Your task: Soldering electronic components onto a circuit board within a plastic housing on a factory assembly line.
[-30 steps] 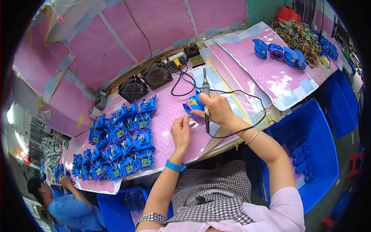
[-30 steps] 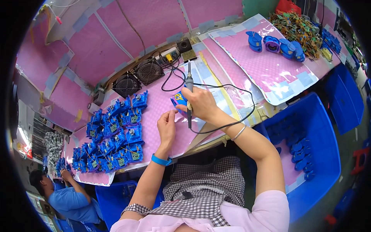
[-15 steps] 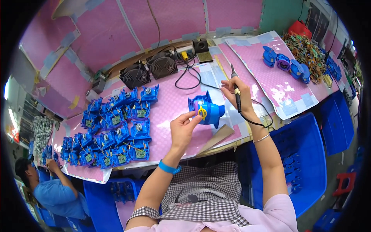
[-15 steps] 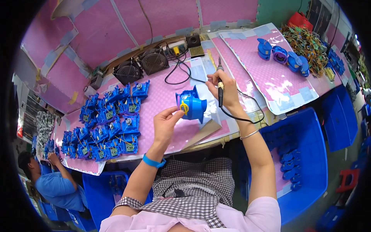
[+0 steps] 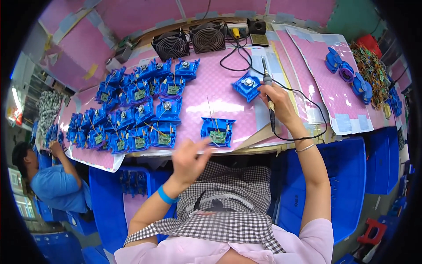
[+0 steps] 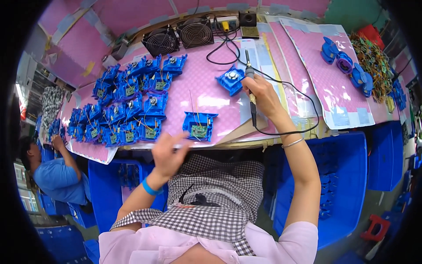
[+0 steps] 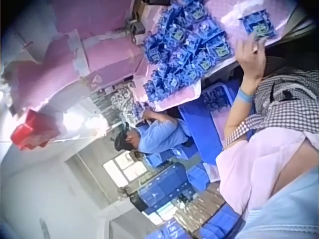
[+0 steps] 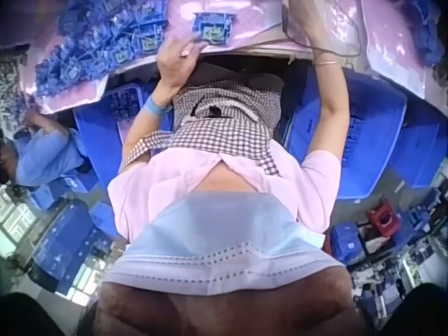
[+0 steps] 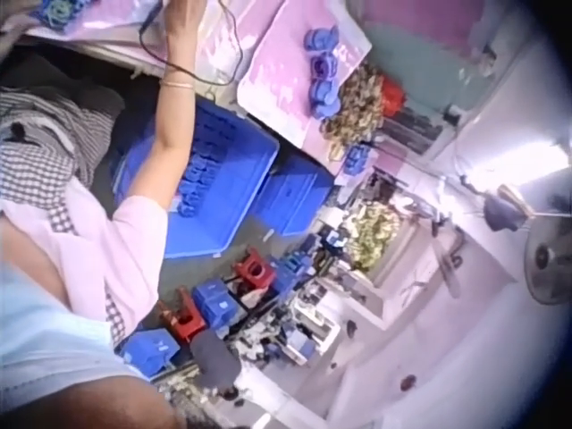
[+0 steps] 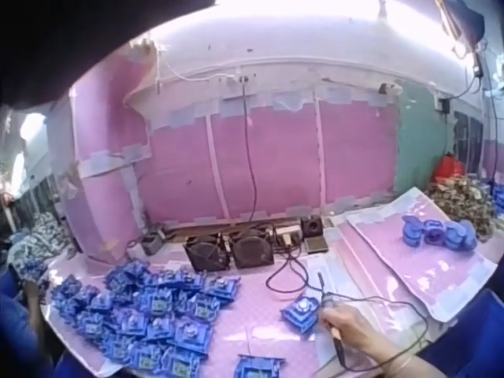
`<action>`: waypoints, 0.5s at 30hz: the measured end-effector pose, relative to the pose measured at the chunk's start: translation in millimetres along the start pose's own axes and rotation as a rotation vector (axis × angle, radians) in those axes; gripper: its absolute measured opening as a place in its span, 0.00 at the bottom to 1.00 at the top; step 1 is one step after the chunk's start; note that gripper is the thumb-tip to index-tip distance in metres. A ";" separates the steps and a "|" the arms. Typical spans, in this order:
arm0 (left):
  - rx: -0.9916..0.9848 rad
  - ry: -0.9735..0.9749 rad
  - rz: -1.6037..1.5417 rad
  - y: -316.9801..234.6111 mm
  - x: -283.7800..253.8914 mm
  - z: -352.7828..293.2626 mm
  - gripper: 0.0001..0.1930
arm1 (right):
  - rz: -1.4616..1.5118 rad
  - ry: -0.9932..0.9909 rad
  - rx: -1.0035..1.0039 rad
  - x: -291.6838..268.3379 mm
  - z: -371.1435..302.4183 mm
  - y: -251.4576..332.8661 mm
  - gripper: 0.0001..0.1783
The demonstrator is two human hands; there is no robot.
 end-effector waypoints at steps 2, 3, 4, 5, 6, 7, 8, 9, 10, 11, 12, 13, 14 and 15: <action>-0.240 -0.043 0.131 16.9 -19.8 15.1 0.08 | -0.033 0.051 0.039 6.2 -1.8 1.9 0.07; -0.264 -0.016 0.171 25.6 -18.0 16.4 0.11 | -0.064 0.086 0.074 9.8 -0.8 2.9 0.07; -0.255 0.036 0.195 33.8 -8.3 12.7 0.12 | -0.062 0.097 0.065 13.9 1.0 5.5 0.07; -0.246 0.089 0.217 39.2 0.2 8.8 0.14 | -0.063 0.057 0.032 15.7 2.8 9.0 0.06; -0.250 0.086 0.213 40.6 2.8 9.4 0.14 | -0.070 0.013 0.006 15.8 2.7 9.7 0.05; -0.330 0.207 0.164 46.2 14.0 6.6 0.16 | -0.074 0.017 0.006 18.3 1.6 5.3 0.05; -0.408 0.329 0.114 49.8 25.5 2.2 0.18 | -0.074 0.023 0.085 20.3 0.7 -6.6 0.05; -0.412 0.328 0.114 48.5 27.4 -0.4 0.18 | -0.067 0.030 0.162 22.0 3.1 -9.2 0.05; -0.389 0.235 0.100 44.1 24.9 -1.1 0.18 | -0.066 0.032 0.162 24.2 3.2 -5.2 0.05; -0.364 0.143 0.085 40.9 23.1 -0.8 0.19 | -0.052 0.033 0.076 27.9 1.0 7.0 0.05; -0.358 0.103 0.081 39.4 24.4 -2.6 0.19 | -0.039 0.037 -0.009 31.3 -2.5 24.5 0.06; -0.356 0.108 0.076 36.8 28.1 -0.6 0.19 | -0.022 0.050 -0.011 35.7 -7.5 33.3 0.07; -0.370 0.136 0.110 34.7 31.5 1.8 0.19 | -0.015 0.116 -0.038 40.5 -12.4 42.0 0.08; -0.387 0.161 0.150 33.4 33.2 2.4 0.19 | -0.002 0.184 -0.069 45.1 -16.9 52.5 0.09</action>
Point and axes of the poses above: each hand's wrist, its own z-axis towards the middle knuckle, its own x-axis out of the palm, y = z × x, the point moved 7 cm from there along z, towards the middle knuckle, and after that the axes turned 13 degrees about x, right-handed, at the moved point
